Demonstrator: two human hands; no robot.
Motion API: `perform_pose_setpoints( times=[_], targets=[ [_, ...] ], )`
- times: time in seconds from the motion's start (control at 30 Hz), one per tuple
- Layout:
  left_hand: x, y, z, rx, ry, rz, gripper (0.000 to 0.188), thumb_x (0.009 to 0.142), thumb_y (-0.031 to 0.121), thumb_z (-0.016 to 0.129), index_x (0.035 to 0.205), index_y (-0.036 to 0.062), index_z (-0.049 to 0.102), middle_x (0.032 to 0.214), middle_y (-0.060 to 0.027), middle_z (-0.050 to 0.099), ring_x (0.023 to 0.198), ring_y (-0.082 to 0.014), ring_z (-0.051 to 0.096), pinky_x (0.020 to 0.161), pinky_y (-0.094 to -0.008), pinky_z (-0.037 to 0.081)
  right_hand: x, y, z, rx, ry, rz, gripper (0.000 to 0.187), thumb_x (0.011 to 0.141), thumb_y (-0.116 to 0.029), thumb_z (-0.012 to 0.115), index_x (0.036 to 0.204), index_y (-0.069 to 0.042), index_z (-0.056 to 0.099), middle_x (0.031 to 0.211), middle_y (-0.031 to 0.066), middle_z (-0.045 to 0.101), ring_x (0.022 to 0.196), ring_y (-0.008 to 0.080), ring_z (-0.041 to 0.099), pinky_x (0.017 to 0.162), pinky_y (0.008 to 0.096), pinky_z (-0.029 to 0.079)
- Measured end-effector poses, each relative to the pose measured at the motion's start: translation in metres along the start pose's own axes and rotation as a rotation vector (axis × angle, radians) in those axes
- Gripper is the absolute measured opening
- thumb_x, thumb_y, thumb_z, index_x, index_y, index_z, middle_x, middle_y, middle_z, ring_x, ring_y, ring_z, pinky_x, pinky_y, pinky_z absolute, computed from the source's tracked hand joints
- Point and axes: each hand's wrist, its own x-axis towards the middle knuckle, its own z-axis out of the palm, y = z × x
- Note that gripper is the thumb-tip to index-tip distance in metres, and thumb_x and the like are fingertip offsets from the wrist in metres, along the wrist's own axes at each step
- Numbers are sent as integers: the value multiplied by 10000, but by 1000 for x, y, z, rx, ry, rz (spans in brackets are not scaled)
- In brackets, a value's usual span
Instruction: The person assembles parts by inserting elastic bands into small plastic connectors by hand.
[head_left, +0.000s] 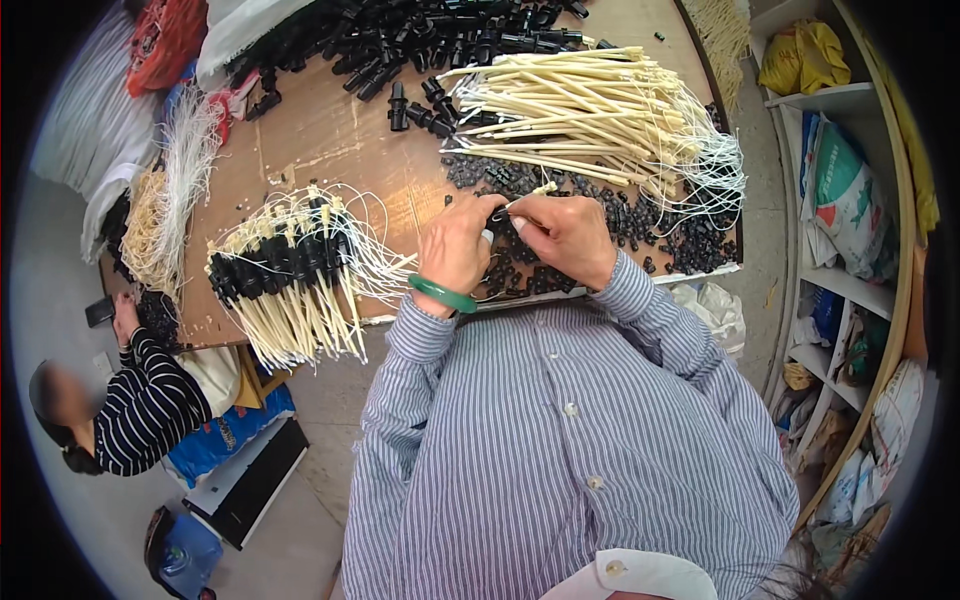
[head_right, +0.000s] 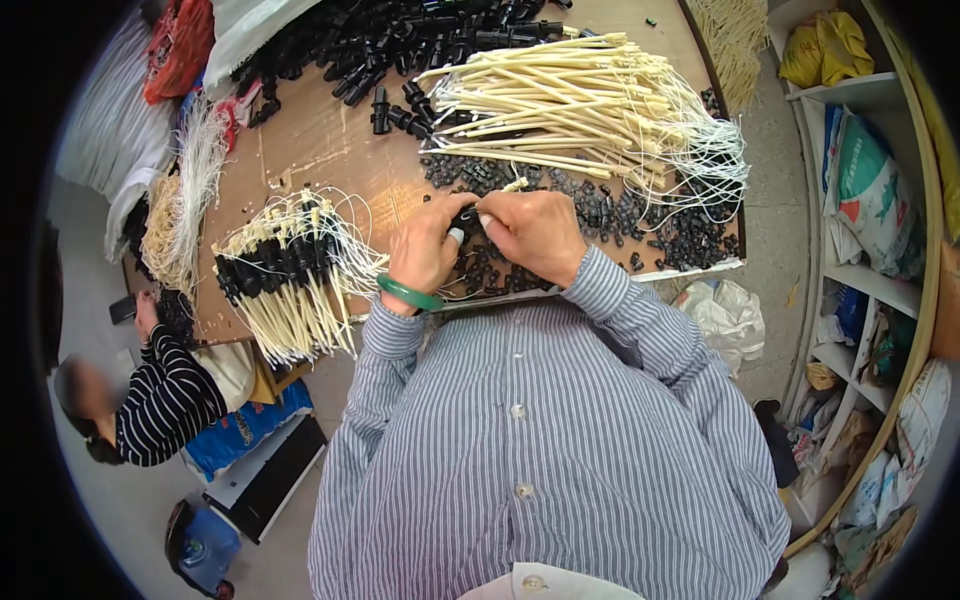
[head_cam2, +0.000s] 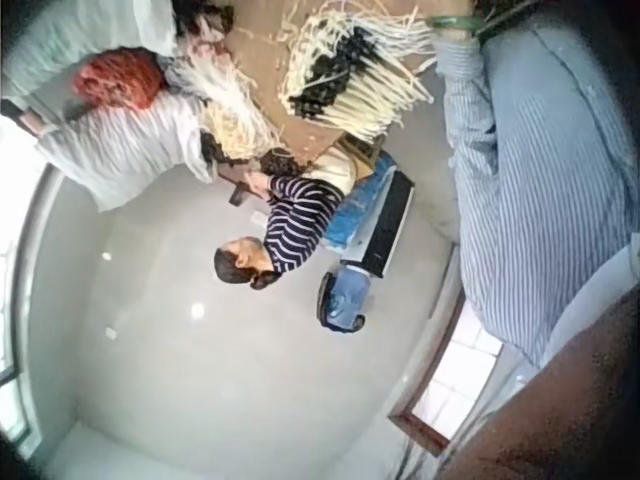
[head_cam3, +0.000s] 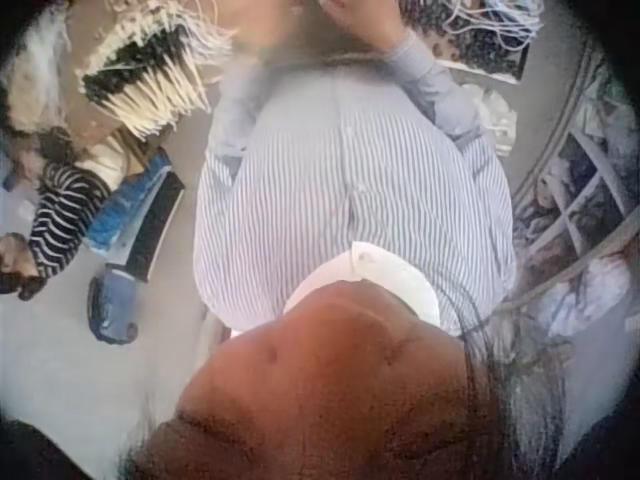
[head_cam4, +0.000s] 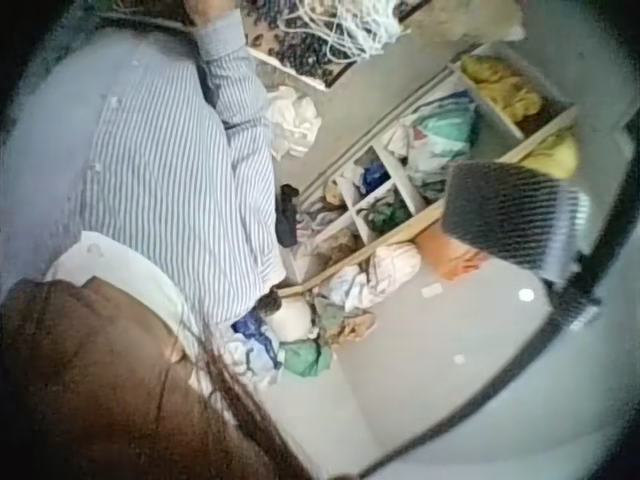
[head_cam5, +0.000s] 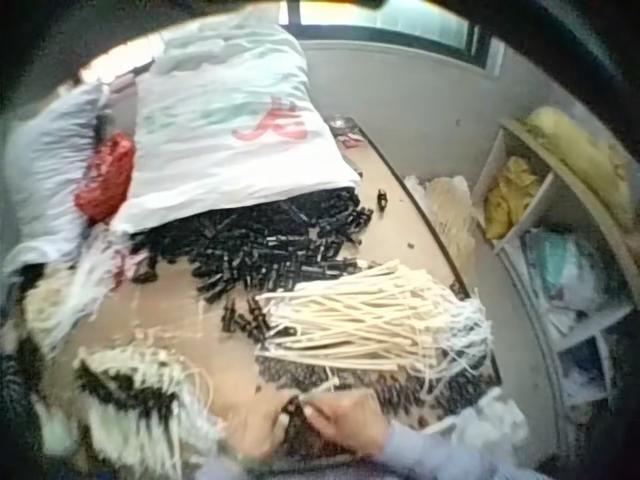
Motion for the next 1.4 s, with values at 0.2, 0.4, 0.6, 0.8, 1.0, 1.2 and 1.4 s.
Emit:
perform_pose_setpoints(
  times=[0.2, 0.4, 0.6, 0.8, 1.0, 1.2, 1.4],
  targets=[
    [3, 0, -5, -284, -194, 7, 521, 704, -59, 564, 1216, 34, 532, 1043, -174, 649, 957, -317, 635, 823, -371, 493, -4, 2, -2, 161, -169, -122, 145, 831, -102, 599, 963, -46, 579, 643, 142, 600, 570, 317, 615, 503, 394, 485],
    [-1, -4, 4, -264, 304, 235, 212, 623, -70, 676, 808, 30, 646, 799, -84, 620, 735, -250, 586, 678, -351, 473, -7, -1, 4, 65, -90, -64, 160, 851, -160, 626, 961, -47, 597, 723, 129, 640, 605, 296, 637, 523, 375, 504],
    [-19, -12, 8, -438, 345, 290, 185, 649, -73, 684, 800, 27, 649, 816, -70, 631, 729, -216, 615, 640, -315, 492, -15, -2, 9, 239, -155, 3, 183, 844, -174, 622, 999, -92, 672, 743, 96, 678, 599, 253, 656, 544, 342, 518],
    [8, -36, 7, -135, 484, -234, 235, 681, -60, 689, 897, 29, 669, 857, -104, 665, 690, -194, 644, 635, -306, 530, -10, 0, 13, 325, 0, 232, 163, 836, -169, 590, 878, -50, 692, 603, 81, 634, 502, 166, 616, 476, 294, 463],
    [12, -35, 6, -312, 413, -274, 248, 727, -76, 661, 951, 26, 697, 815, -38, 659, 708, -99, 613, 642, -248, 539, -8, 6, 8, 249, -66, 378, 164, 829, -179, 599, 871, -55, 698, 613, 87, 636, 498, 172, 603, 489, 312, 459],
    [0, 21, 22, -373, 413, 145, 252, 709, -114, 620, 916, 7, 696, 857, -68, 654, 764, -152, 633, 666, -269, 520, 0, 4, 19, 369, 25, 315, 156, 762, -79, 559, 858, -57, 680, 668, 143, 630, 567, 271, 623, 524, 353, 469],
    [0, 15, 20, -371, 367, 168, 242, 696, -129, 563, 872, -9, 678, 855, -77, 642, 744, -169, 628, 636, -255, 491, -5, -11, 14, 244, 77, 276, 125, 802, -73, 585, 884, -21, 663, 657, 131, 620, 535, 183, 618, 496, 281, 445]
  ],
)
